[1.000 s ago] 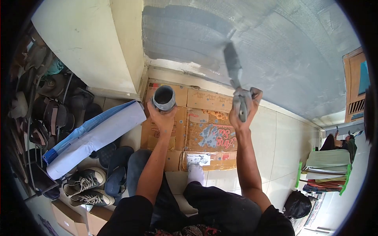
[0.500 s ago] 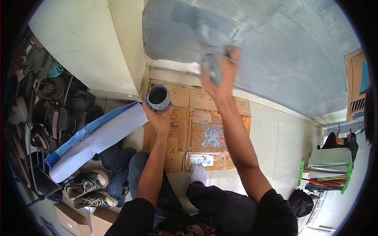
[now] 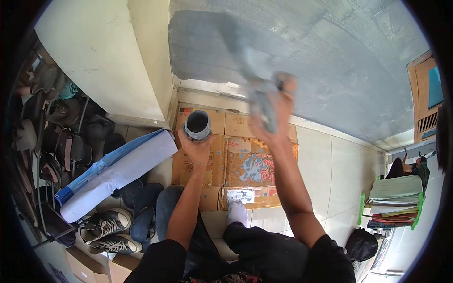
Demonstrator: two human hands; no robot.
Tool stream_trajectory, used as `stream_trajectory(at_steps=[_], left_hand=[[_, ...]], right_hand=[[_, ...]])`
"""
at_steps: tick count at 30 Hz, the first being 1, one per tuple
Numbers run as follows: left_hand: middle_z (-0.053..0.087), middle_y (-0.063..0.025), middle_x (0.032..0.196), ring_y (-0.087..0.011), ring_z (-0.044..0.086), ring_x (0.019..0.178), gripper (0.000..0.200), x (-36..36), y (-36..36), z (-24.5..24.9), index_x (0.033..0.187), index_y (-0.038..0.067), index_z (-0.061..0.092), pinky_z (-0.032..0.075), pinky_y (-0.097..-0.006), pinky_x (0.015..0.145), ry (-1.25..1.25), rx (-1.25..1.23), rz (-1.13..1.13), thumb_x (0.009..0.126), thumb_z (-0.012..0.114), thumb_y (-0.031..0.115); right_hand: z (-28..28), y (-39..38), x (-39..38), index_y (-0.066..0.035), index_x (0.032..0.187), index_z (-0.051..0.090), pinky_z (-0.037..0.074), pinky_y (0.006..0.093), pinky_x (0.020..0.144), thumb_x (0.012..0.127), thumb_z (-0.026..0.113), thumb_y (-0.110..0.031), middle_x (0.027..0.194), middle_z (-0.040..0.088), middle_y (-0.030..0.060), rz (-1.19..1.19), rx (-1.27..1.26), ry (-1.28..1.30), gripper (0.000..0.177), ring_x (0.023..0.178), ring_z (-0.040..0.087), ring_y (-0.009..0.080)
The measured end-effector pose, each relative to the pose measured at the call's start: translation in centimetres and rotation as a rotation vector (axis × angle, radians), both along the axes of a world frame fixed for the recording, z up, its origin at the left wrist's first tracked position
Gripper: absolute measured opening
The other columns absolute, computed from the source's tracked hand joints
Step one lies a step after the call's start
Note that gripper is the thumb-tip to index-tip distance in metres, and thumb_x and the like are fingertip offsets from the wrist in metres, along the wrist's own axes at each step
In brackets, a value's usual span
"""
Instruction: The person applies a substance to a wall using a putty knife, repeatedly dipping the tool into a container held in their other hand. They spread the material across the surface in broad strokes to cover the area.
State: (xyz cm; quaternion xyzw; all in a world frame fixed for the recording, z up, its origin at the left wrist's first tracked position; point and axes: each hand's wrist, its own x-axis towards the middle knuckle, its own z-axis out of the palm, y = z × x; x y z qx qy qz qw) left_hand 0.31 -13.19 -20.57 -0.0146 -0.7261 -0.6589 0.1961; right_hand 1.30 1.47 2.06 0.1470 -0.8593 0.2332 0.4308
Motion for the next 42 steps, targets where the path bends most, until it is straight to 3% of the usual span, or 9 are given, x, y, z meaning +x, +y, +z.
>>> stream_trajectory(at_steps=[5, 8, 17, 21, 23, 27, 33, 38, 42], left_hand=[[0.056, -0.0162, 0.116, -0.0279, 0.059, 0.109, 0.078, -1.0, -0.6, -0.8, 0.125, -0.002, 0.045, 0.048, -0.0389, 0.098, -0.090, 0.372, -0.058, 0.060, 0.088, -0.004], [0.056, -0.0140, 0.123, -0.0253, 0.057, 0.114, 0.074, -1.3, -1.4, -0.8, 0.129, -0.001, 0.045, 0.046, -0.0371, 0.102, -0.039, 0.161, -0.008, 0.067, 0.084, -0.007], [0.059, -0.0155, 0.113, -0.0302, 0.061, 0.104, 0.071, 0.1, 0.5, -1.2, 0.121, -0.001, 0.050, 0.048, -0.0417, 0.095, -0.008, 0.149, 0.007, 0.061, 0.089, 0.003], [0.059, -0.0140, 0.112, -0.0288, 0.061, 0.102, 0.068, 0.1, 1.0, -1.4, 0.118, 0.000, 0.052, 0.048, -0.0416, 0.093, 0.010, 0.104, -0.022, 0.062, 0.089, 0.004], [0.059, -0.0132, 0.112, -0.0271, 0.061, 0.103, 0.069, 0.4, 0.8, -0.6, 0.119, 0.000, 0.051, 0.048, -0.0405, 0.092, -0.044, 0.221, -0.052, 0.062, 0.089, 0.003], [0.058, -0.0128, 0.116, -0.0261, 0.060, 0.108, 0.076, 0.6, 0.2, 0.1, 0.125, 0.000, 0.049, 0.049, -0.0386, 0.095, -0.016, 0.130, -0.081, 0.061, 0.090, 0.002], [0.057, -0.0140, 0.116, -0.0272, 0.060, 0.107, 0.077, 0.4, 0.1, 0.1, 0.125, 0.000, 0.048, 0.049, -0.0398, 0.095, -0.028, 0.085, -0.074, 0.060, 0.090, 0.001], [0.057, -0.0148, 0.115, -0.0289, 0.060, 0.105, 0.075, 0.5, 0.7, -1.4, 0.123, 0.000, 0.049, 0.049, -0.0421, 0.092, 0.007, 0.117, -0.097, 0.061, 0.090, 0.004], [0.057, -0.0154, 0.116, -0.0291, 0.060, 0.106, 0.073, 1.1, 1.3, -0.9, 0.123, 0.000, 0.050, 0.048, -0.0426, 0.092, -0.024, 0.099, -0.137, 0.063, 0.090, 0.007]], right_hand=[[1.1, -3.8, -7.6, -0.012, 0.094, 0.068, 0.038, 0.0405, 0.078, 0.076, 0.063, -0.008, 0.077, 0.058, 0.0080, 0.100, 0.054, 0.050, 0.019, 0.087, 0.043, 0.0269], [0.8, -2.1, -6.6, -0.013, 0.096, 0.068, 0.037, 0.0411, 0.079, 0.075, 0.065, -0.007, 0.075, 0.061, 0.0069, -0.030, 0.039, 0.093, 0.022, 0.083, 0.044, 0.0273], [1.8, 7.0, 5.9, -0.004, 0.097, 0.070, 0.038, 0.0423, 0.079, 0.078, 0.062, -0.003, 0.075, 0.057, 0.0086, -0.458, 0.040, 0.014, 0.021, 0.084, 0.043, 0.0282], [3.3, 3.5, 5.4, -0.001, 0.094, 0.067, 0.040, 0.0407, 0.080, 0.088, 0.058, -0.021, 0.079, 0.054, 0.0106, -0.279, 0.016, -0.036, 0.022, 0.089, 0.044, 0.0274], [4.1, 0.2, 2.1, -0.008, 0.094, 0.066, 0.036, 0.0401, 0.078, 0.080, 0.061, -0.013, 0.075, 0.047, 0.0081, -0.061, 0.095, 0.041, 0.015, 0.086, 0.043, 0.0267], [3.8, -4.8, -5.7, -0.013, 0.095, 0.064, 0.036, 0.0406, 0.076, 0.074, 0.065, -0.006, 0.073, 0.058, 0.0051, 0.143, 0.028, 0.114, 0.022, 0.083, 0.042, 0.0259], [3.0, -0.3, -4.9, -0.016, 0.097, 0.068, 0.038, 0.0395, 0.077, 0.074, 0.066, -0.004, 0.072, 0.064, 0.0034, -0.041, 0.018, 0.063, 0.026, 0.081, 0.045, 0.0231], [2.9, 8.9, 3.8, -0.001, 0.106, 0.070, 0.043, 0.0381, 0.082, 0.085, 0.061, -0.006, 0.086, 0.065, 0.0112, -0.478, 0.067, 0.117, 0.024, 0.090, 0.050, 0.0255], [3.5, 9.4, 7.6, -0.006, 0.098, 0.070, 0.038, 0.0412, 0.084, 0.084, 0.061, -0.010, 0.077, 0.064, 0.0104, -0.510, 0.002, 0.044, 0.018, 0.085, 0.045, 0.0275]])
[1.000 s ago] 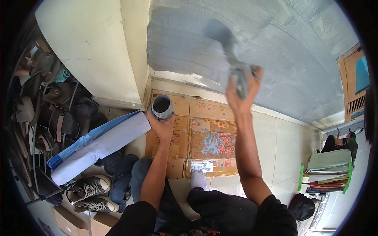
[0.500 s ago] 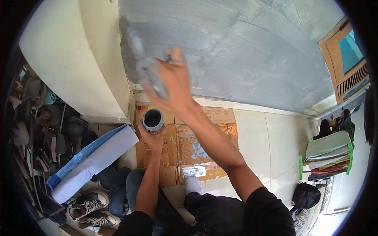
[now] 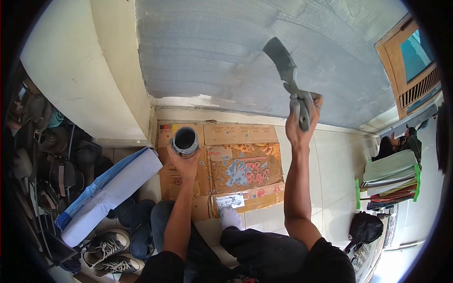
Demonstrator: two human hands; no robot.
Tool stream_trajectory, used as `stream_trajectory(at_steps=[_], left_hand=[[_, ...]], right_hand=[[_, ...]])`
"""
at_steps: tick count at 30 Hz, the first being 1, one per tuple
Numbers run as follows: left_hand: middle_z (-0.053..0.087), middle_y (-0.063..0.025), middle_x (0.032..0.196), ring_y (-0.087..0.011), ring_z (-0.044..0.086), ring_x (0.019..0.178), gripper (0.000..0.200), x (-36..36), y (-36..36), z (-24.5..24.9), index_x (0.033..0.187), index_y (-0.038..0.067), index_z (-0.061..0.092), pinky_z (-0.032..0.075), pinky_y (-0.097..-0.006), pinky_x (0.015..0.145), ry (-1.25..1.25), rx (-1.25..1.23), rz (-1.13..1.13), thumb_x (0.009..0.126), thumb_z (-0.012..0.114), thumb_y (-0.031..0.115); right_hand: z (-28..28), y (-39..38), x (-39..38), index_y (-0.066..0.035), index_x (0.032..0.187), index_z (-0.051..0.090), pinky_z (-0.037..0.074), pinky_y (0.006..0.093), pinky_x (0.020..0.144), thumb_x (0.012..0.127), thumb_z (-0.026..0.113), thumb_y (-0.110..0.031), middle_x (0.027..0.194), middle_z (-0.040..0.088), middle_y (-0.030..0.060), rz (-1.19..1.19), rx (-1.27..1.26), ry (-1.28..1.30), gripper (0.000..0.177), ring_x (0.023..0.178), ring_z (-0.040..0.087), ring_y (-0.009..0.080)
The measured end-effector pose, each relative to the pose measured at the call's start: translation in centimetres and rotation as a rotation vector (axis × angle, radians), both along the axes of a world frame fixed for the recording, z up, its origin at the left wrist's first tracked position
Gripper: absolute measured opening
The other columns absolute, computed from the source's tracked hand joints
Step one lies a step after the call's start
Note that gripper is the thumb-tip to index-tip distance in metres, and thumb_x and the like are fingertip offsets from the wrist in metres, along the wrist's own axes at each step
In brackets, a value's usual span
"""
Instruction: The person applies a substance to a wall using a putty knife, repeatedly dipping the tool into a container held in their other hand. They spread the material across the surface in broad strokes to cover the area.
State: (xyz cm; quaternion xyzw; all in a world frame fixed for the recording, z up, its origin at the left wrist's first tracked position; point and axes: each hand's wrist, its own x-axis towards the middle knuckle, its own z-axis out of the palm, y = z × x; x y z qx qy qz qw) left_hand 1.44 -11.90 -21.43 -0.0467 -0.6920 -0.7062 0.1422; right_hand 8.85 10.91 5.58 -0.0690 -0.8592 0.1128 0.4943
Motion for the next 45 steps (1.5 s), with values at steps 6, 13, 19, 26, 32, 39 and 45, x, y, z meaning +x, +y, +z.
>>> stream_trajectory(at_steps=[6, 13, 19, 26, 32, 39, 45], left_hand=[[0.058, -0.0142, 0.113, -0.0294, 0.060, 0.106, 0.073, -0.2, 0.1, -0.1, 0.124, 0.000, 0.050, 0.047, -0.0419, 0.094, 0.010, 0.048, 0.002, 0.064, 0.090, 0.006], [0.058, -0.0142, 0.109, -0.0296, 0.059, 0.102, 0.070, -1.3, -1.5, 0.1, 0.118, 0.000, 0.051, 0.047, -0.0408, 0.093, -0.010, -0.017, 0.057, 0.061, 0.092, 0.006], [0.057, -0.0151, 0.110, -0.0299, 0.059, 0.102, 0.071, -1.3, -1.8, 0.9, 0.119, 0.000, 0.051, 0.047, -0.0409, 0.092, 0.006, -0.084, 0.128, 0.060, 0.091, 0.005], [0.057, -0.0152, 0.115, -0.0279, 0.059, 0.107, 0.075, -1.9, -1.9, 0.7, 0.124, -0.001, 0.049, 0.046, -0.0391, 0.098, -0.077, 0.144, 0.110, 0.062, 0.089, 0.002], [0.057, -0.0155, 0.119, -0.0266, 0.059, 0.110, 0.074, -2.0, -4.2, 0.1, 0.127, -0.002, 0.047, 0.045, -0.0381, 0.101, -0.066, 0.070, 0.167, 0.064, 0.086, -0.001], [0.056, -0.0140, 0.124, -0.0239, 0.059, 0.114, 0.076, -3.2, -5.6, 0.5, 0.133, 0.000, 0.042, 0.055, -0.0356, 0.094, -0.140, 0.050, 0.228, 0.069, 0.085, 0.000], [0.054, -0.0155, 0.128, -0.0245, 0.059, 0.115, 0.079, -3.3, -5.2, 0.8, 0.135, -0.001, 0.040, 0.056, -0.0365, 0.094, -0.149, 0.054, 0.232, 0.070, 0.085, 0.000]], right_hand=[[2.0, -7.9, -5.8, -0.005, 0.095, 0.068, 0.040, 0.0408, 0.079, 0.082, 0.062, -0.011, 0.089, 0.063, 0.0120, 0.440, 0.184, 0.045, 0.015, 0.086, 0.044, 0.0299], [0.0, -11.5, -15.7, -0.005, 0.100, 0.069, 0.042, 0.0442, 0.077, 0.075, 0.069, -0.008, 0.093, 0.067, 0.0150, 0.582, 0.143, 0.088, 0.025, 0.086, 0.049, 0.0344], [-2.2, -2.8, -7.3, 0.001, 0.101, 0.069, 0.045, 0.0406, 0.081, 0.087, 0.065, -0.007, 0.091, 0.064, 0.0167, 0.168, 0.226, 0.071, 0.017, 0.089, 0.056, 0.0312], [-11.9, -0.8, -0.8, -0.004, 0.090, 0.065, 0.040, 0.0399, 0.078, 0.087, 0.062, -0.014, 0.080, 0.057, 0.0108, 0.349, 0.077, -0.127, 0.011, 0.093, 0.047, 0.0257], [-20.0, -8.7, -9.0, -0.011, 0.096, 0.065, 0.043, 0.0412, 0.072, 0.072, 0.073, -0.011, 0.084, 0.065, 0.0068, 0.757, -0.037, -0.297, 0.025, 0.085, 0.046, 0.0322], [-22.5, -13.7, -15.7, -0.014, 0.097, 0.067, 0.043, 0.0403, 0.071, 0.073, 0.074, -0.010, 0.085, 0.069, 0.0041, 0.723, -0.105, -0.244, 0.025, 0.085, 0.046, 0.0300], [-22.7, -12.6, -12.5, -0.011, 0.100, 0.067, 0.044, 0.0423, 0.072, 0.071, 0.069, -0.009, 0.080, 0.066, 0.0089, 0.480, 0.005, -0.300, 0.028, 0.084, 0.048, 0.0317]])
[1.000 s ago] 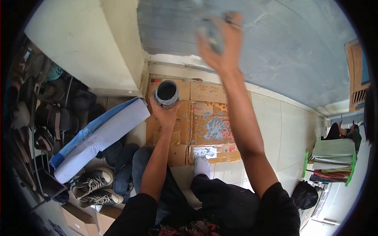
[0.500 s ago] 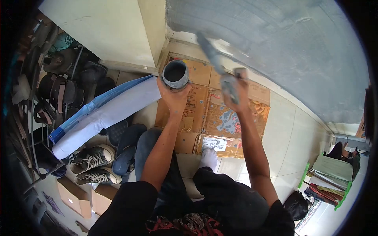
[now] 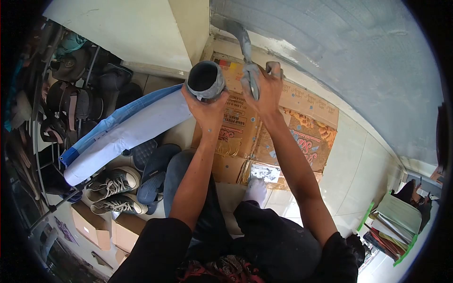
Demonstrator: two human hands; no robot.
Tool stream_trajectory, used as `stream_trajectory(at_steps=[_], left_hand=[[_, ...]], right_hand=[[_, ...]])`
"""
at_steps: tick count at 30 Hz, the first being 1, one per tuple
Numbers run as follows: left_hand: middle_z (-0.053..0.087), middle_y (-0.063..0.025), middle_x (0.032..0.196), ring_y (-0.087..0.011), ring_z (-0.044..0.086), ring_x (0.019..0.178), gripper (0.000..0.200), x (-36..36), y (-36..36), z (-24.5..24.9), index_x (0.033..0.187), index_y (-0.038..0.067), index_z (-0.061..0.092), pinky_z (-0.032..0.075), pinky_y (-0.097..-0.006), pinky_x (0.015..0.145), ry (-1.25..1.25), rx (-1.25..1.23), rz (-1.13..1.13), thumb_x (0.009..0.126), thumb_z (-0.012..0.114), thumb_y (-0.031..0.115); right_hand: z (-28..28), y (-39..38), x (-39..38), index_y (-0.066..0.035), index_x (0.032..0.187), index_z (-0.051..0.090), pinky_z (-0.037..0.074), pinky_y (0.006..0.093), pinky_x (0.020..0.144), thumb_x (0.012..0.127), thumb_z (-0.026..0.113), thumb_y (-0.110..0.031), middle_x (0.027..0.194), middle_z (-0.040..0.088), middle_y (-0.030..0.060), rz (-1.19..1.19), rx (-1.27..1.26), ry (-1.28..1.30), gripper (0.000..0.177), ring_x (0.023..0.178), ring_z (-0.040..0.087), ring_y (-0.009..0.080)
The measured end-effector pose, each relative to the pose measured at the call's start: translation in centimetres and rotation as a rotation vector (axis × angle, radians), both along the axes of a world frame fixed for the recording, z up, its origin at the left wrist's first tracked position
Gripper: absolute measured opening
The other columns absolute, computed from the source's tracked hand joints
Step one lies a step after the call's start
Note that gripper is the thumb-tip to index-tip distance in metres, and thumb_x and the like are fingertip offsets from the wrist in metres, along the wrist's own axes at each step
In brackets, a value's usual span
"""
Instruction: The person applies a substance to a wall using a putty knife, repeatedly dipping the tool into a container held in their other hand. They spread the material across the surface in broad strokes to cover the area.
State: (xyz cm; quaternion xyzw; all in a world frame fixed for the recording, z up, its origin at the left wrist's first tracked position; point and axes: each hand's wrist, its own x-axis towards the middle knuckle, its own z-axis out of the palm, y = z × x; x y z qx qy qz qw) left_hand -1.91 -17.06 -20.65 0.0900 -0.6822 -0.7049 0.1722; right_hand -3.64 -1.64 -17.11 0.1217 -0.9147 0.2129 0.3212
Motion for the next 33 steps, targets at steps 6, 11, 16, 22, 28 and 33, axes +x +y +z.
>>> stream_trajectory(at_steps=[6, 11, 16, 22, 28, 33], left_hand=[[0.055, -0.0149, 0.124, -0.0247, 0.059, 0.114, 0.079, 0.1, -0.2, 0.2, 0.134, -0.001, 0.041, 0.052, -0.0368, 0.097, 0.036, 0.037, 0.002, 0.068, 0.084, 0.000], [0.058, -0.0143, 0.119, -0.0239, 0.059, 0.110, 0.078, -0.1, -0.2, 0.6, 0.132, -0.002, 0.043, 0.048, -0.0358, 0.097, 0.034, 0.029, 0.066, 0.066, 0.085, 0.002], [0.058, -0.0149, 0.116, -0.0251, 0.058, 0.108, 0.078, -0.4, -0.3, 0.1, 0.131, -0.003, 0.044, 0.046, -0.0369, 0.099, 0.046, -0.024, 0.095, 0.066, 0.086, 0.006], [0.052, -0.0177, 0.132, -0.0262, 0.054, 0.120, 0.086, 0.1, -0.6, -0.3, 0.141, -0.004, 0.036, 0.043, -0.0363, 0.106, 0.042, -0.081, 0.023, 0.071, 0.086, 0.003], [0.055, -0.0154, 0.123, -0.0263, 0.058, 0.111, 0.080, 0.2, 0.1, -0.4, 0.133, -0.002, 0.043, 0.046, -0.0377, 0.100, 0.089, -0.044, 0.054, 0.066, 0.086, 0.003], [0.054, -0.0158, 0.126, -0.0262, 0.058, 0.116, 0.081, 0.0, -0.1, 0.6, 0.135, -0.002, 0.041, 0.052, -0.0382, 0.098, 0.057, -0.031, 0.061, 0.067, 0.085, 0.000]], right_hand=[[-1.6, -0.2, 1.1, -0.016, 0.098, 0.065, 0.043, 0.0462, 0.079, 0.073, 0.076, -0.013, 0.092, 0.071, 0.0032, 0.121, -0.104, -0.043, 0.028, 0.090, 0.049, 0.0321], [-1.4, -1.5, -1.7, -0.013, 0.103, 0.066, 0.043, 0.0438, 0.082, 0.071, 0.071, -0.008, 0.085, 0.068, 0.0086, 0.126, -0.061, 0.058, 0.033, 0.085, 0.049, 0.0311], [-3.5, 2.3, 1.1, -0.014, 0.104, 0.067, 0.043, 0.0454, 0.082, 0.073, 0.072, -0.011, 0.087, 0.068, 0.0094, -0.065, -0.032, 0.003, 0.031, 0.090, 0.050, 0.0337], [-2.0, 8.5, 7.7, -0.016, 0.099, 0.068, 0.043, 0.0452, 0.083, 0.075, 0.072, -0.010, 0.087, 0.070, 0.0036, -0.303, 0.063, -0.012, 0.025, 0.089, 0.051, 0.0330], [-2.8, 8.0, 10.5, -0.016, 0.102, 0.068, 0.044, 0.0425, 0.087, 0.074, 0.072, -0.011, 0.103, 0.074, 0.0023, -0.054, -0.049, -0.071, 0.028, 0.090, 0.054, 0.0305], [-3.2, 1.8, 4.2, -0.016, 0.103, 0.063, 0.045, 0.0409, 0.082, 0.076, 0.076, -0.016, 0.092, 0.071, 0.0006, 0.138, -0.035, -0.063, 0.029, 0.092, 0.054, 0.0263]])
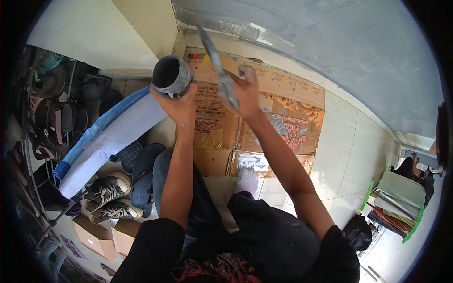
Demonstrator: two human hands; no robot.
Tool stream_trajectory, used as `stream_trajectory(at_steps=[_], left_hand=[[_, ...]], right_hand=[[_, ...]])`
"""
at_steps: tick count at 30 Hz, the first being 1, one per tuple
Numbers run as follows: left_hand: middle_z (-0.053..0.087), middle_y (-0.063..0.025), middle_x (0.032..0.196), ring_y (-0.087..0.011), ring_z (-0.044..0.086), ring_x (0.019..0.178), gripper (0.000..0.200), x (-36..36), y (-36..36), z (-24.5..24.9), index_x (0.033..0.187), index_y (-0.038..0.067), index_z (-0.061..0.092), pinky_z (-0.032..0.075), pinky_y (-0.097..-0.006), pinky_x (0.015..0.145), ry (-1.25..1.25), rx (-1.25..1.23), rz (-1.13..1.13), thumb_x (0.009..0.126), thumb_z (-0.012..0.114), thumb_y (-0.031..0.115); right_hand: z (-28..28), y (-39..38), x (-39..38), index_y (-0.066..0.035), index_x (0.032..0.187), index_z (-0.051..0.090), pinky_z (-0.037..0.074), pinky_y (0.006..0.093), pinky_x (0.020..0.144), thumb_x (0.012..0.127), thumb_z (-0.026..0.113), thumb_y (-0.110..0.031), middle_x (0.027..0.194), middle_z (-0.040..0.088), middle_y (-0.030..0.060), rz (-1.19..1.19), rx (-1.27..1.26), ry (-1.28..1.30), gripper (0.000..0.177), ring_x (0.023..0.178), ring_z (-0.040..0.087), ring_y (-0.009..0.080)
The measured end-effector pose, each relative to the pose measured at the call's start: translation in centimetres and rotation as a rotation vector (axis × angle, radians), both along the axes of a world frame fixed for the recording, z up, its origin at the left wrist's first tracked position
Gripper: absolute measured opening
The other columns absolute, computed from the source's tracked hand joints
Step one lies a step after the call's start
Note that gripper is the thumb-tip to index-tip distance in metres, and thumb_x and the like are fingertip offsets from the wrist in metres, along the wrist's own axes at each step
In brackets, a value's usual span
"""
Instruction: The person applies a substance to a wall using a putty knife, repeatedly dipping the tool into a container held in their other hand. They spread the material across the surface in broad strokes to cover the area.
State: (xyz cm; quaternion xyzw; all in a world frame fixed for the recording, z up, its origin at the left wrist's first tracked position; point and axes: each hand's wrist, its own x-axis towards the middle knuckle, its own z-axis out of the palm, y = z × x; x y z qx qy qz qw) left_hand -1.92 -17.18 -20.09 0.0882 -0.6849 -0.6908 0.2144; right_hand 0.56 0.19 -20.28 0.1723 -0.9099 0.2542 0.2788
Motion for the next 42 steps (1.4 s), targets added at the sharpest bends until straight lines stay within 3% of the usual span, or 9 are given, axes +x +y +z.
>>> stream_trajectory(at_steps=[6, 10, 14, 18, 20, 24, 29, 35, 42], left_hand=[[0.053, -0.0163, 0.129, -0.0260, 0.058, 0.118, 0.084, -0.7, -0.9, -0.2, 0.136, -0.002, 0.039, 0.057, -0.0379, 0.094, -0.020, -0.024, 0.038, 0.067, 0.086, 0.001], [0.052, -0.0162, 0.128, -0.0253, 0.057, 0.117, 0.083, -0.5, -0.5, 0.1, 0.135, -0.001, 0.039, 0.057, -0.0380, 0.093, -0.018, -0.019, 0.028, 0.067, 0.086, 0.001], [0.052, -0.0165, 0.127, -0.0252, 0.057, 0.116, 0.083, 0.0, 0.2, -0.5, 0.135, -0.002, 0.039, 0.055, -0.0380, 0.095, -0.041, -0.013, 0.080, 0.067, 0.086, 0.001], [0.053, -0.0170, 0.127, -0.0258, 0.057, 0.115, 0.084, 0.3, 0.6, 0.0, 0.136, -0.002, 0.039, 0.051, -0.0374, 0.098, -0.005, -0.009, -0.004, 0.066, 0.086, 0.002], [0.053, -0.0171, 0.127, -0.0260, 0.057, 0.115, 0.084, 0.4, 0.7, 0.1, 0.135, -0.002, 0.040, 0.050, -0.0370, 0.099, 0.001, -0.008, -0.015, 0.066, 0.085, 0.002], [0.053, -0.0164, 0.125, -0.0255, 0.057, 0.114, 0.082, 0.1, 0.3, -0.1, 0.134, -0.003, 0.040, 0.050, -0.0367, 0.098, -0.013, 0.003, 0.007, 0.066, 0.085, 0.001], [0.054, -0.0156, 0.123, -0.0251, 0.058, 0.113, 0.082, -0.4, -0.3, 0.1, 0.134, -0.002, 0.039, 0.051, -0.0364, 0.097, -0.036, 0.011, 0.035, 0.067, 0.085, 0.001], [0.055, -0.0157, 0.122, -0.0249, 0.058, 0.113, 0.080, -0.2, 0.0, 0.5, 0.134, -0.002, 0.040, 0.051, -0.0363, 0.096, -0.031, 0.053, 0.029, 0.067, 0.084, 0.001], [0.056, -0.0159, 0.122, -0.0251, 0.059, 0.112, 0.081, -0.2, 0.1, 0.2, 0.134, -0.003, 0.041, 0.050, -0.0367, 0.097, -0.007, 0.026, 0.020, 0.066, 0.085, 0.002]], right_hand=[[-0.4, -2.8, -4.5, -0.020, 0.102, 0.065, 0.043, 0.0411, 0.080, 0.074, 0.076, -0.015, 0.094, 0.073, -0.0001, -0.077, 0.005, 0.003, 0.030, 0.089, 0.050, 0.0279], [1.0, 0.9, -1.6, -0.017, 0.105, 0.067, 0.043, 0.0438, 0.081, 0.078, 0.073, -0.014, 0.087, 0.073, 0.0078, -0.247, 0.057, -0.012, 0.028, 0.087, 0.049, 0.0319], [2.2, 4.9, 3.1, -0.016, 0.106, 0.069, 0.043, 0.0456, 0.083, 0.079, 0.072, -0.012, 0.088, 0.072, 0.0095, -0.355, 0.145, -0.072, 0.028, 0.089, 0.050, 0.0334], [4.0, 5.8, 4.4, -0.019, 0.106, 0.066, 0.042, 0.0466, 0.085, 0.078, 0.074, -0.014, 0.091, 0.073, 0.0022, -0.280, 0.160, -0.154, 0.029, 0.098, 0.053, 0.0331], [4.3, 4.8, 3.0, -0.019, 0.106, 0.066, 0.043, 0.0477, 0.086, 0.076, 0.077, -0.016, 0.096, 0.073, 0.0001, -0.110, 0.179, -0.085, 0.032, 0.099, 0.053, 0.0330], [4.8, 1.3, -2.9, -0.021, 0.106, 0.067, 0.045, 0.0493, 0.089, 0.075, 0.078, -0.017, 0.102, 0.074, -0.0011, 0.033, 0.184, -0.057, 0.033, 0.103, 0.054, 0.0325], [4.4, 1.5, -7.9, -0.024, 0.113, 0.069, 0.046, 0.0519, 0.095, 0.078, 0.076, -0.016, 0.093, 0.076, 0.0014, 0.095, 0.435, -0.126, 0.037, 0.115, 0.056, 0.0289], [9.3, 4.2, -4.3, -0.019, 0.111, 0.068, 0.046, 0.0533, 0.099, 0.082, 0.076, -0.020, 0.096, 0.074, -0.0012, -0.056, 0.570, -0.369, 0.031, 0.113, 0.054, 0.0273], [8.5, 2.6, -5.7, -0.017, 0.109, 0.069, 0.047, 0.0499, 0.089, 0.082, 0.074, -0.017, 0.094, 0.074, -0.0009, 0.137, 0.535, -0.102, 0.027, 0.104, 0.055, 0.0286]])
